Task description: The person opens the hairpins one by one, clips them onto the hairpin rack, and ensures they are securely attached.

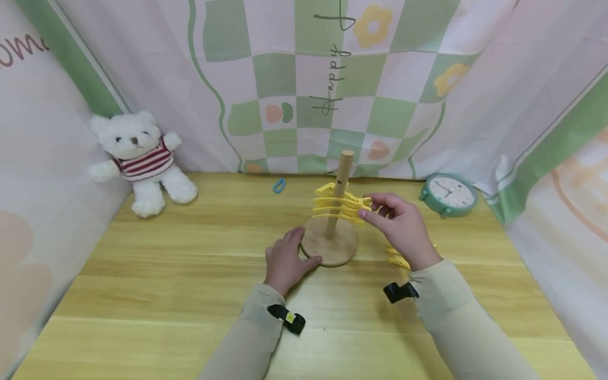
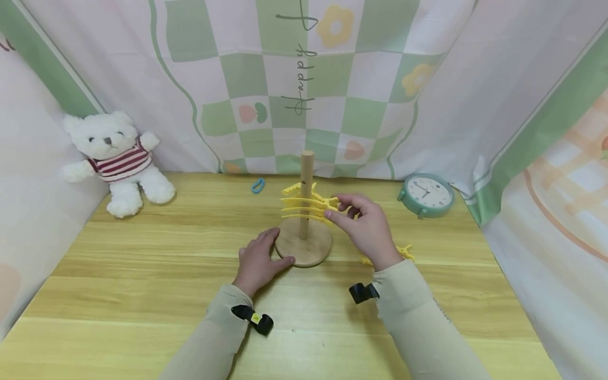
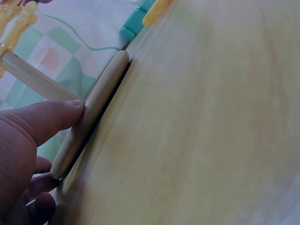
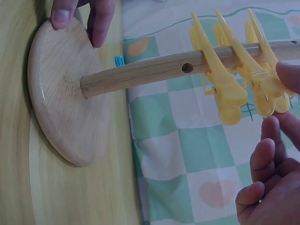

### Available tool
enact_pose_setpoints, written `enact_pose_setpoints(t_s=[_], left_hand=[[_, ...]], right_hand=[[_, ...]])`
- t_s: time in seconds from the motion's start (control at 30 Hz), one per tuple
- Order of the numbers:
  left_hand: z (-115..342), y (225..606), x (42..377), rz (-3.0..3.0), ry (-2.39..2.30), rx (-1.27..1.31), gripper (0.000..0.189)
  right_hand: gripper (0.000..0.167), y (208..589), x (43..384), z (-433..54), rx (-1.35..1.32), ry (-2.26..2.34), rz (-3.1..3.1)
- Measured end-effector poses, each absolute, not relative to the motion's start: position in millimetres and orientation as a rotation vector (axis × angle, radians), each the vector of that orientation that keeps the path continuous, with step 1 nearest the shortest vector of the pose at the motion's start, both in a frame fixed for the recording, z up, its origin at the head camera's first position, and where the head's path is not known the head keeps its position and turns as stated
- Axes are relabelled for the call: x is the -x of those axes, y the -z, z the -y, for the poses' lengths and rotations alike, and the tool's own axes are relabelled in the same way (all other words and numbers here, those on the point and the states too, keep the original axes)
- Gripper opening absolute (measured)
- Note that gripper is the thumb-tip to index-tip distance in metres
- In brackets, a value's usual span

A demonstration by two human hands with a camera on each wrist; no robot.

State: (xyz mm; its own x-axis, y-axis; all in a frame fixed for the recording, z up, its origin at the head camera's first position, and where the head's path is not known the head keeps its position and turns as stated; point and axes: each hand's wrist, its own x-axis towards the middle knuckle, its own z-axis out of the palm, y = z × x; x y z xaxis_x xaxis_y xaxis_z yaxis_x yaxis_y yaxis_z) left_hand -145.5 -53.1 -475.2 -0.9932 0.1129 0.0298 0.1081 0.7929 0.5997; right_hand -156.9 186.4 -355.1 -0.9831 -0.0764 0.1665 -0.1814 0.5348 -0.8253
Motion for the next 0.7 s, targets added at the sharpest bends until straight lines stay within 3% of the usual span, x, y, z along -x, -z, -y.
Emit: enact_pose_setpoints(t_s=[0.7], left_hand=[[53.7, 474.1, 146.1, -2.962, -0.978, -0.176, 0.084]], right_hand=[[0.048, 360.1, 152.9, -206.5, -0.213, -1.316, 2.655]])
